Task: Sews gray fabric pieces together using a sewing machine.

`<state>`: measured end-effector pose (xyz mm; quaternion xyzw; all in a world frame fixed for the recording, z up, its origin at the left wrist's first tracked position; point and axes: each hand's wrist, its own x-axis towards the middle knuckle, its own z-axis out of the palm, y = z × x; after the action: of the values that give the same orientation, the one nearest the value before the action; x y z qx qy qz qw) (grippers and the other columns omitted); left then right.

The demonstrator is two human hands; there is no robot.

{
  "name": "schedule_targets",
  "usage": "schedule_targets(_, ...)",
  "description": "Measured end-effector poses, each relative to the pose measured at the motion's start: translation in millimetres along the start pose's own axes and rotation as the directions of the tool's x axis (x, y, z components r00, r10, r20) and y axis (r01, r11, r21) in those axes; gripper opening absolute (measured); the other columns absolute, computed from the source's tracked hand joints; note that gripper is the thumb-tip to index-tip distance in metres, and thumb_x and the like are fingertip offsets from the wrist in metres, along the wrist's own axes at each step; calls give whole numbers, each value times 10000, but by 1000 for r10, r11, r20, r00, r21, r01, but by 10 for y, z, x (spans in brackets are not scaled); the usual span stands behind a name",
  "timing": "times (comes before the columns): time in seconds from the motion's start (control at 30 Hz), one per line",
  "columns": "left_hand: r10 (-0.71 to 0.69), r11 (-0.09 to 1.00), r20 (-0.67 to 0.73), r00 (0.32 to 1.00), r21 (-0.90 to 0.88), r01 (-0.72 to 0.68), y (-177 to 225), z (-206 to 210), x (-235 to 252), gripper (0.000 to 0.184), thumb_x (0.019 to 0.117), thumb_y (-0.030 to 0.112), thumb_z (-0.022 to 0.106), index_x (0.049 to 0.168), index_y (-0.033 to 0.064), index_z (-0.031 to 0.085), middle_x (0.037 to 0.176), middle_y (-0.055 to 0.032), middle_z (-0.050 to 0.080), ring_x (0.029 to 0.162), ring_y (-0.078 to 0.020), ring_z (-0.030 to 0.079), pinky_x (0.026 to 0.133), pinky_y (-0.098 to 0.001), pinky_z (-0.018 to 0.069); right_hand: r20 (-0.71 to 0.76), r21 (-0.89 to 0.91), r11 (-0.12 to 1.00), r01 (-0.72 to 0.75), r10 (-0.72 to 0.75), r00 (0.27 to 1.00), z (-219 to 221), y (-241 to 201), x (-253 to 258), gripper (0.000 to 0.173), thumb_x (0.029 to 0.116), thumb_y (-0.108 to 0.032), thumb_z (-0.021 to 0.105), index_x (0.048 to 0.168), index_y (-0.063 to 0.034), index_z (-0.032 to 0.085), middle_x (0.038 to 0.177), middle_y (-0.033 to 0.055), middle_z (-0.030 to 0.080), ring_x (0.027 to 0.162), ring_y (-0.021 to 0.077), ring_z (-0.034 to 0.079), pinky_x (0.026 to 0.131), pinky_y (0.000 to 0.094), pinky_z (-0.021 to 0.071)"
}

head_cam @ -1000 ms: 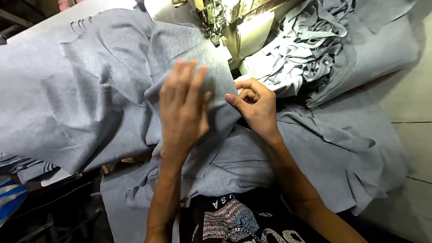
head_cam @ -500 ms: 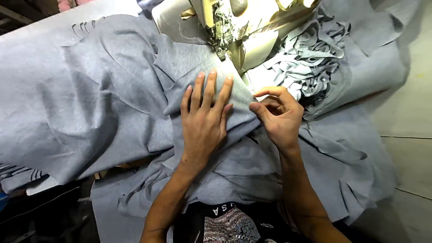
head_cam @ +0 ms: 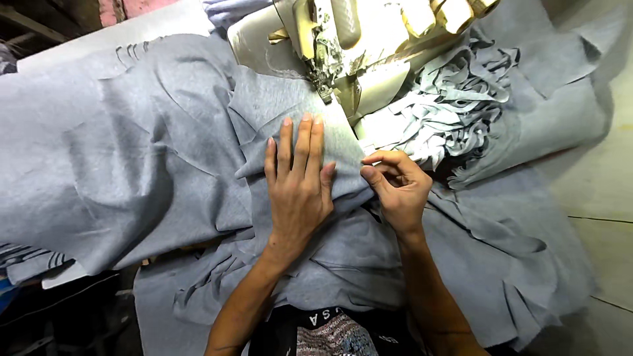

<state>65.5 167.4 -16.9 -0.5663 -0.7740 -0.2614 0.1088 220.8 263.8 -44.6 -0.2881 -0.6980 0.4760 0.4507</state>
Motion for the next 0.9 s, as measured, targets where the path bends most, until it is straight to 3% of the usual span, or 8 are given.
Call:
schedule_targets(0.57, 70, 994, 105, 992, -87, -61, -454, -138, 329, 582, 1106, 356, 236, 1608, 81, 346, 1683, -53, 307, 1582, -285, 176, 1258, -620, 91, 71, 57, 998, -7, 3, 997, 234, -94, 429, 170, 975, -107, 705, 1137, -60, 695, 883, 4, 714, 670, 51, 643, 570, 192, 545)
schedule_targets(0.73, 90, 982, 162, 983, -182, -60, -718, -160, 535, 589, 1112, 393, 195, 1594, 118, 391, 1678, -41, 319, 1588, -282, 155, 1263, -615, 79, 96, 43, 997, -63, 59, 994, 273, -119, 506, 152, 990, -146, 696, 1130, -87, 687, 784, -7, 690, 567, 50, 603, 468, 178, 496)
schedule_targets(0.83, 68, 969, 181, 981, -248, -22, -933, -236, 567, 591, 1113, 420, 215, 1577, 114, 418, 1689, -68, 283, 1589, -292, 138, 1282, -560, 116, 103, 49, 995, -90, 85, 991, 289, -143, 516, 129, 1001, -163, 684, 1109, -93, 679, 724, -7, 662, 510, 58, 566, 418, 177, 458)
schedule_targets(0.9, -15, 972, 154, 988, -228, 50, -1109, -394, 402, 559, 1098, 404, 363, 1568, 107, 423, 1687, -97, 263, 1565, -295, 216, 1264, -518, 219, 92, 47, 994, -95, 90, 992, 290, -140, 497, 135, 1005, -160, 677, 1121, -93, 669, 716, -3, 649, 504, 61, 556, 414, 178, 453)
